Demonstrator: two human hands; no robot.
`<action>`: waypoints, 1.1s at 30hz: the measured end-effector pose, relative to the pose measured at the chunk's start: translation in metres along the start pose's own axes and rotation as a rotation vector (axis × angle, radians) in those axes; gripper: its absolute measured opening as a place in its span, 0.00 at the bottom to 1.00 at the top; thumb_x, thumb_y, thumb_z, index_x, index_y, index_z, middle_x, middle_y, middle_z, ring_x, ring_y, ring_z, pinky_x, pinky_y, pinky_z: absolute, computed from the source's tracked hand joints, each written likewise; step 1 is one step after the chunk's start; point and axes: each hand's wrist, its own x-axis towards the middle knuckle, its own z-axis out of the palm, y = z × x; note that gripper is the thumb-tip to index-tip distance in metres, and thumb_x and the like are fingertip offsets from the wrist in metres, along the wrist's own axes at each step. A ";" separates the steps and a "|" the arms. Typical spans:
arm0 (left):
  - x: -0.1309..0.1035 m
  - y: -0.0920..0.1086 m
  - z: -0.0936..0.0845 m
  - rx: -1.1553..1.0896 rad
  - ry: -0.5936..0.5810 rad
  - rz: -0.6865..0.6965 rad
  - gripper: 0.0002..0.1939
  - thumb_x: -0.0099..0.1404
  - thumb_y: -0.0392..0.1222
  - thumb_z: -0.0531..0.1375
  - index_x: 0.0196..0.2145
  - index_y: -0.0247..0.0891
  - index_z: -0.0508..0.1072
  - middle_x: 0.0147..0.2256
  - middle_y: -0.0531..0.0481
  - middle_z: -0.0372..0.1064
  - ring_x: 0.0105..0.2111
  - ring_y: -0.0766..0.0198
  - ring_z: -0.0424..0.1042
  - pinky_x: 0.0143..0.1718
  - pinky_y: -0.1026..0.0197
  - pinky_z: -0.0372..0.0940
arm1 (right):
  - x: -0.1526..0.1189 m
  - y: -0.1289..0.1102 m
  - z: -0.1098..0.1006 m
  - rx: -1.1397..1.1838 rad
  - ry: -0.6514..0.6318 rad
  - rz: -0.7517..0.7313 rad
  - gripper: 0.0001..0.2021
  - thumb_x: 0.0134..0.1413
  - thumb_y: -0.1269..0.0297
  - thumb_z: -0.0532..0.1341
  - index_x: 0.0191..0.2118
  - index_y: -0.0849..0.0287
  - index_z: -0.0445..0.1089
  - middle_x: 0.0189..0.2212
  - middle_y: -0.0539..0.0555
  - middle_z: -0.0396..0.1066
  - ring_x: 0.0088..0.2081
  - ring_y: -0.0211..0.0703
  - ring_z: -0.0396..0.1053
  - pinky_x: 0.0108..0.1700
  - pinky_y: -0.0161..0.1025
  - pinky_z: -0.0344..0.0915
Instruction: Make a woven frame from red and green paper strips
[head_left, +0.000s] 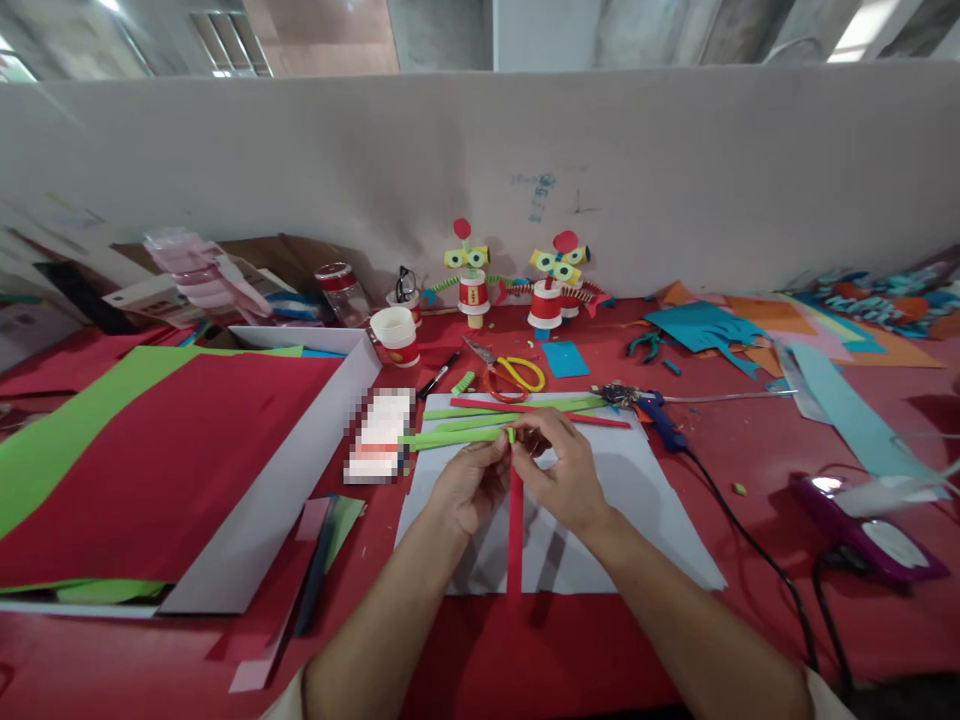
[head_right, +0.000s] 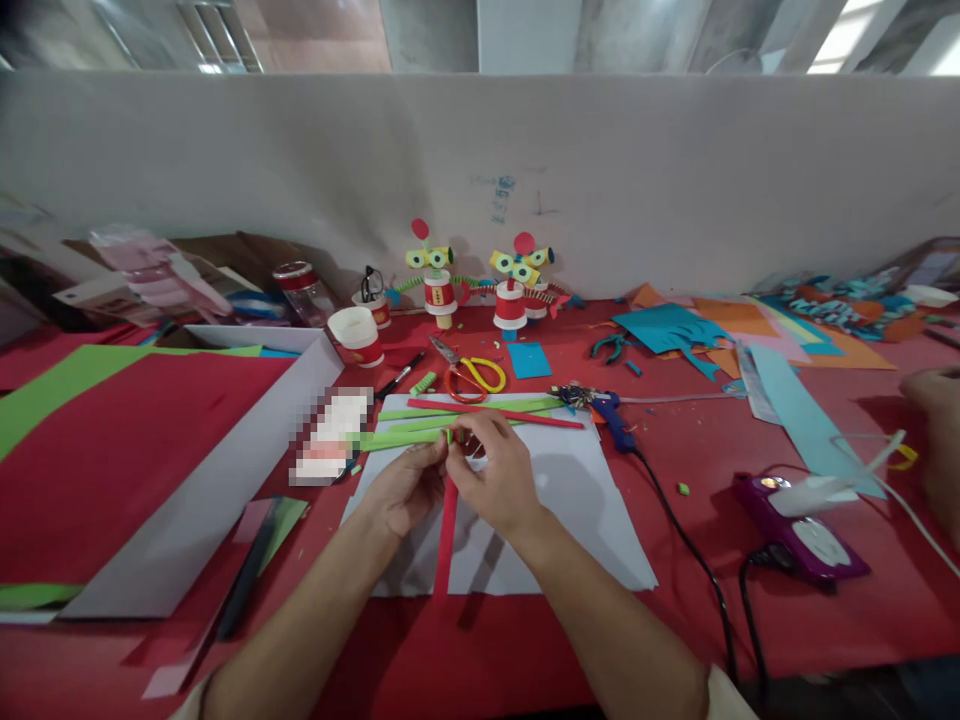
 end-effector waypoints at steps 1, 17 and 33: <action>0.000 0.000 0.000 -0.006 0.014 -0.003 0.06 0.56 0.28 0.62 0.22 0.31 0.72 0.19 0.52 0.69 0.18 0.72 0.68 0.22 0.71 0.66 | -0.001 -0.001 0.001 -0.003 -0.002 0.002 0.10 0.49 0.73 0.56 0.39 0.56 0.67 0.34 0.52 0.67 0.30 0.38 0.65 0.35 0.36 0.66; 0.000 0.005 0.004 -0.056 0.096 0.047 0.11 0.61 0.26 0.56 0.23 0.31 0.72 0.22 0.48 0.73 0.18 0.72 0.69 0.19 0.73 0.67 | 0.026 0.071 -0.136 -0.903 -0.175 0.782 0.16 0.48 0.59 0.60 0.40 0.63 0.70 0.40 0.65 0.72 0.43 0.56 0.70 0.39 0.42 0.62; 0.008 0.010 -0.004 -0.094 0.157 0.126 0.07 0.58 0.26 0.60 0.24 0.32 0.73 0.22 0.51 0.71 0.19 0.71 0.69 0.21 0.71 0.67 | 0.032 0.052 -0.093 -0.309 -0.008 0.712 0.10 0.44 0.64 0.58 0.36 0.59 0.65 0.17 0.51 0.70 0.23 0.46 0.72 0.24 0.37 0.63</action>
